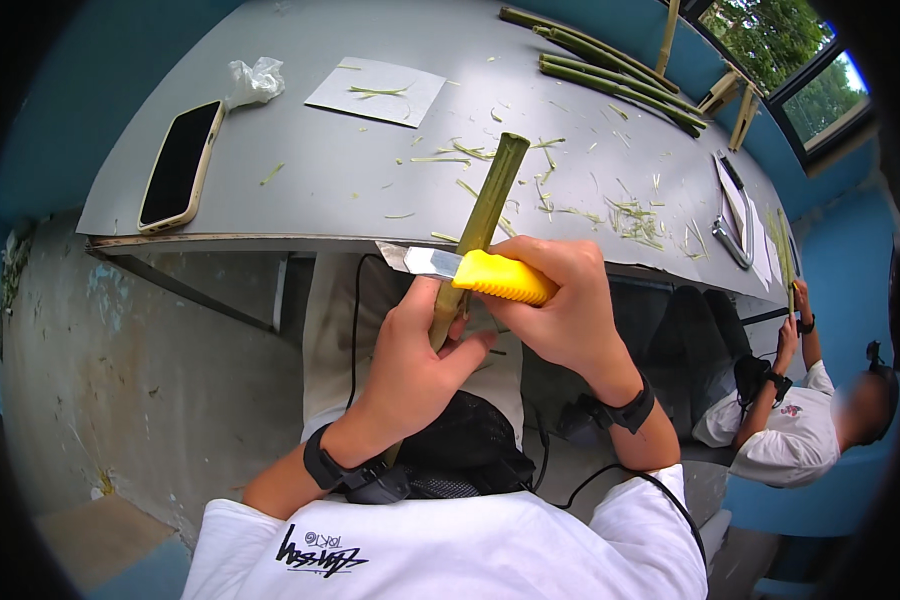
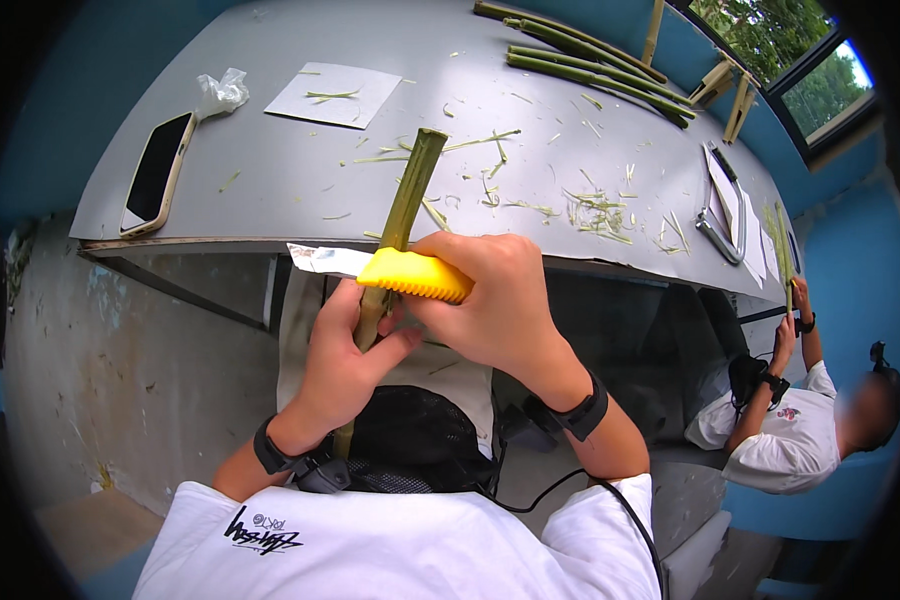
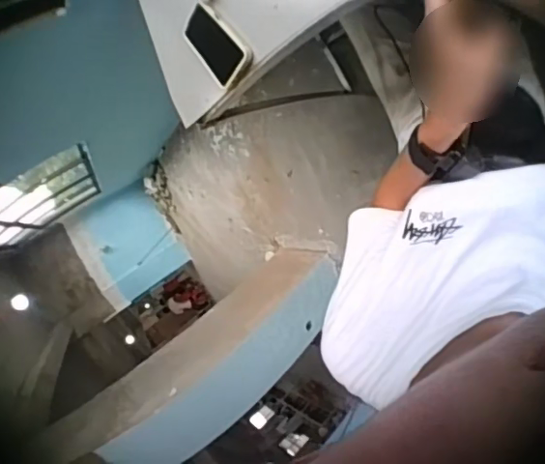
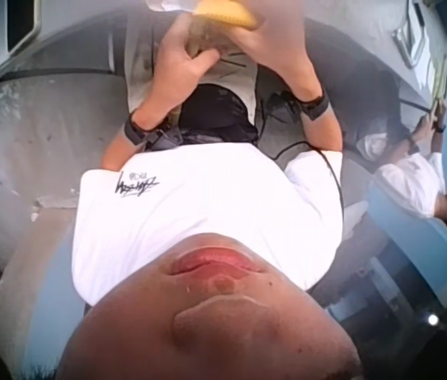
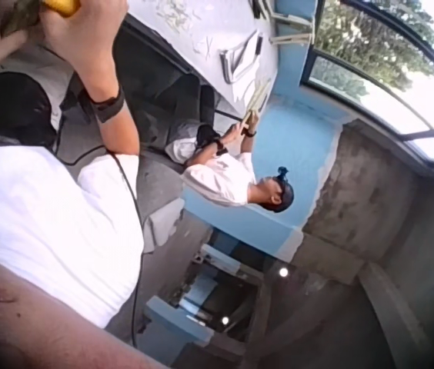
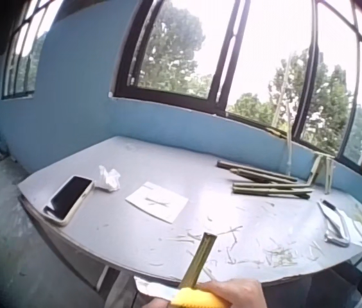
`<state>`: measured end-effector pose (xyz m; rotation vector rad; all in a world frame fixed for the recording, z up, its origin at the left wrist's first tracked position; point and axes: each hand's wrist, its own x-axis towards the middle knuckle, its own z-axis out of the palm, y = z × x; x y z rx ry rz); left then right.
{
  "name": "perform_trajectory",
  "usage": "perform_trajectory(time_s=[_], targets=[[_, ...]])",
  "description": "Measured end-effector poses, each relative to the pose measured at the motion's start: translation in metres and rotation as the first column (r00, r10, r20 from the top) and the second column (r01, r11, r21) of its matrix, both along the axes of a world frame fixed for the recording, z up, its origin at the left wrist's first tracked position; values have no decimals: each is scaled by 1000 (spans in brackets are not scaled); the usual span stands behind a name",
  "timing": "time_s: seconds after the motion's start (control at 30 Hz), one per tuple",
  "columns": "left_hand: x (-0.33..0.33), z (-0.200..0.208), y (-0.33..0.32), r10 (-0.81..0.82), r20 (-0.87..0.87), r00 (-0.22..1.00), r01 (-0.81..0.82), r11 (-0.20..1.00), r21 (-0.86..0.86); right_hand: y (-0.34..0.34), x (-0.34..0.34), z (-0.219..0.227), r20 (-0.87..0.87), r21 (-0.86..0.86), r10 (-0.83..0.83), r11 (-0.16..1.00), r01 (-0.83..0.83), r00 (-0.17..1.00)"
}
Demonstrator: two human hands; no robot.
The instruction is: The recorder uses a utility knife to strip thin layers off a green bamboo pole while seated at a table.
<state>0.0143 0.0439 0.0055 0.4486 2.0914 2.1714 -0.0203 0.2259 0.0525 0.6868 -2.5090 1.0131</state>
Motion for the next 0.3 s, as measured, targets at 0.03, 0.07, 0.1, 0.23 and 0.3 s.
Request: perform_trajectory(time_s=[0.03,0.07,0.1,0.23,0.3], targets=[[0,1,-3,1,13,1000,-1,1000,-25,1,1,0,26,-9,3,1000,-3,1000],[0,2,-4,2,25,1000,-1,999,-50,1,2,0,52,-19,5,1000,-4,999],[0,4,-4,-5,26,1000,6,999,-50,1,3,0,76,-29,8,1000,-6,997],[0,5,0,-24,32,999,23,999,36,0,7,5,118,-68,15,998,-7,993],[0,-1,1,-49,36,998,47,997,68,-4,10,12,137,-72,20,997,-11,990]])
